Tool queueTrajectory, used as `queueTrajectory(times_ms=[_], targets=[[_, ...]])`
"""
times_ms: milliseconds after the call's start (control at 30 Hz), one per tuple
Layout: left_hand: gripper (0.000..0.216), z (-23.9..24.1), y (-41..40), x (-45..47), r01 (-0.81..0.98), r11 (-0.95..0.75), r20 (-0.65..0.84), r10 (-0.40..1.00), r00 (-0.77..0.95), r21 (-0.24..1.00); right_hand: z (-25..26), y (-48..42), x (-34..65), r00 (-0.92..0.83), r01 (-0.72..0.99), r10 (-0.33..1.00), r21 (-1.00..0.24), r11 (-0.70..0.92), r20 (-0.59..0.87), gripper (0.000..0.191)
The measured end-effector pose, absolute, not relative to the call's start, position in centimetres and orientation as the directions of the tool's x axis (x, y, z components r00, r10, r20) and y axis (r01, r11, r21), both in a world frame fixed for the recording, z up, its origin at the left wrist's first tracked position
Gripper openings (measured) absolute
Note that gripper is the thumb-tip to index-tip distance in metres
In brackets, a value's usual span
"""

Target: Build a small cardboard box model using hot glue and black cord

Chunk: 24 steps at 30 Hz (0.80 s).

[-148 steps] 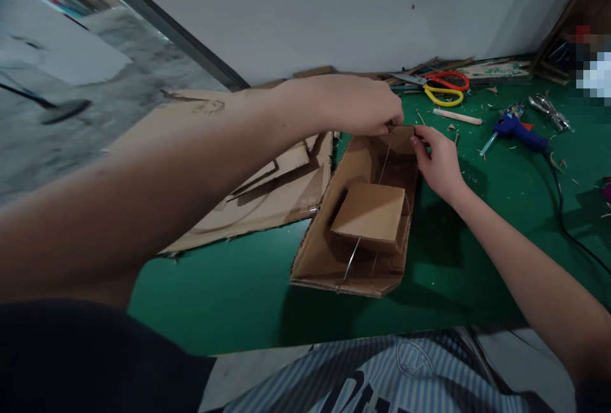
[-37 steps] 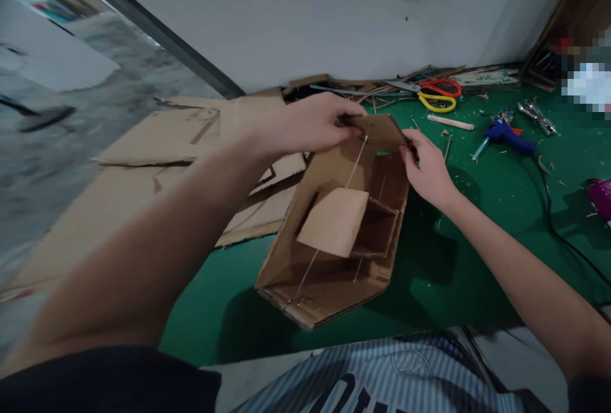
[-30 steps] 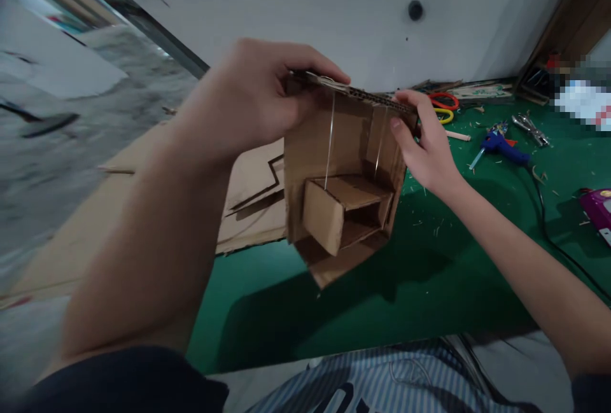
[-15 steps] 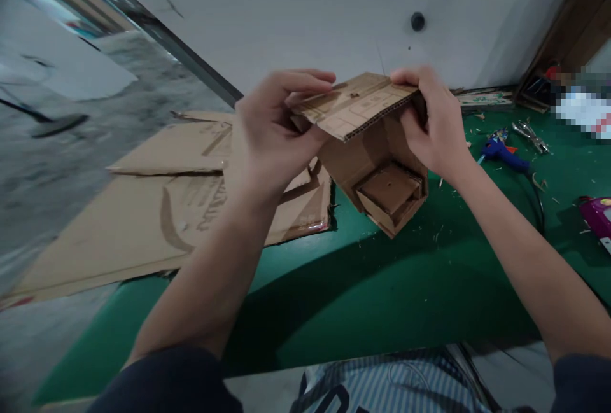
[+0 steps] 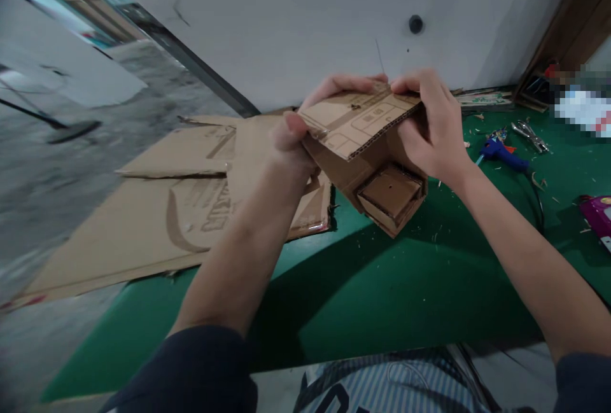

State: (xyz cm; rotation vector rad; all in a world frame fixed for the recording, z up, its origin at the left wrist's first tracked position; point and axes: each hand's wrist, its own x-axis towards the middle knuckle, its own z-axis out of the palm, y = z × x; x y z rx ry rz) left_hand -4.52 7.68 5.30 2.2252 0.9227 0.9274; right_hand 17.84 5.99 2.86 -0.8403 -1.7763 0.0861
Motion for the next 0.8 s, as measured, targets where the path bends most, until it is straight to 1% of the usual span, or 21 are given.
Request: queueTrajectory(times_ms=[33, 100, 167, 233, 267, 300, 333, 433, 467, 533, 600, 700, 800], targets=[[0.09, 5.1, 7.9, -4.4, 0.291, -0.602, 0.396, 0.747, 0.534, 0.743, 3.0, 5.9, 18.1, -0.146, 0.461, 0.573, -0.457, 0.761, 0.807, 0.021], [0.093, 4.6, 8.7, -4.2, 0.071, -0.579, 0.454, 0.704, 0.545, 0.812, 3.5, 5.9, 18.6, -0.162, 0.394, 0.619, -0.525, 0.755, 0.768, 0.02], [0.086, 4.2, 9.8, -4.1, -0.158, -0.533, 0.517, 0.637, 0.571, 0.831, 4.3, 6.0, 19.1, -0.161, 0.287, 0.691, -0.636, 0.716, 0.705, 0.024], [0.077, 3.9, 10.7, -4.3, -0.293, -0.484, 0.553, 0.579, 0.6, 0.825, 5.3, 6.1, 19.3, -0.181, 0.122, 0.75, -0.742, 0.659, 0.636, 0.03], [0.074, 3.8, 11.0, -4.4, -0.318, -0.467, 0.555, 0.563, 0.613, 0.825, 6.0, 6.2, 19.3, -0.202, 0.055, 0.769, -0.777, 0.627, 0.606, 0.033], [0.073, 3.8, 11.3, -4.5, -0.32, -0.456, 0.547, 0.556, 0.626, 0.83, 6.7, 6.2, 19.3, -0.218, 0.032, 0.781, -0.795, 0.605, 0.586, 0.033], [0.073, 3.8, 11.4, -4.6, -0.319, -0.449, 0.54, 0.553, 0.635, 0.835, 7.4, 6.1, 19.1, -0.215, 0.066, 0.791, -0.8, 0.596, 0.572, 0.029], [0.076, 3.8, 11.5, -4.9, -0.326, -0.43, 0.53, 0.548, 0.648, 0.842, 9.6, 5.9, 18.5, -0.238, 0.373, 0.789, -0.697, 0.612, 0.566, 0.013], [0.077, 3.8, 11.4, -4.9, -0.318, -0.427, 0.523, 0.553, 0.649, 0.846, 10.1, 5.9, 18.3, -0.251, 0.44, 0.793, -0.664, 0.604, 0.555, 0.013], [0.081, 3.8, 11.4, -5.0, -0.297, -0.425, 0.506, 0.562, 0.654, 0.855, 11.0, 5.8, 17.9, -0.267, 0.514, 0.816, -0.641, 0.57, 0.512, 0.017], [0.085, 3.9, 11.5, -5.0, -0.269, -0.43, 0.49, 0.567, 0.662, 0.862, 11.4, 5.8, 17.7, -0.248, 0.541, 0.843, -0.654, 0.529, 0.477, 0.021], [0.087, 4.1, 11.4, -4.9, -0.208, -0.444, 0.463, 0.605, 0.648, 0.871, 11.3, 5.6, 17.4, -0.164, 0.54, 0.876, -0.702, 0.464, 0.453, 0.028], [0.08, 4.3, 11.2, -4.8, -0.213, -0.453, 0.476, 0.611, 0.633, 0.865, 10.9, 5.8, 17.0, -0.065, 0.43, 0.907, -0.808, 0.403, 0.417, 0.031]])
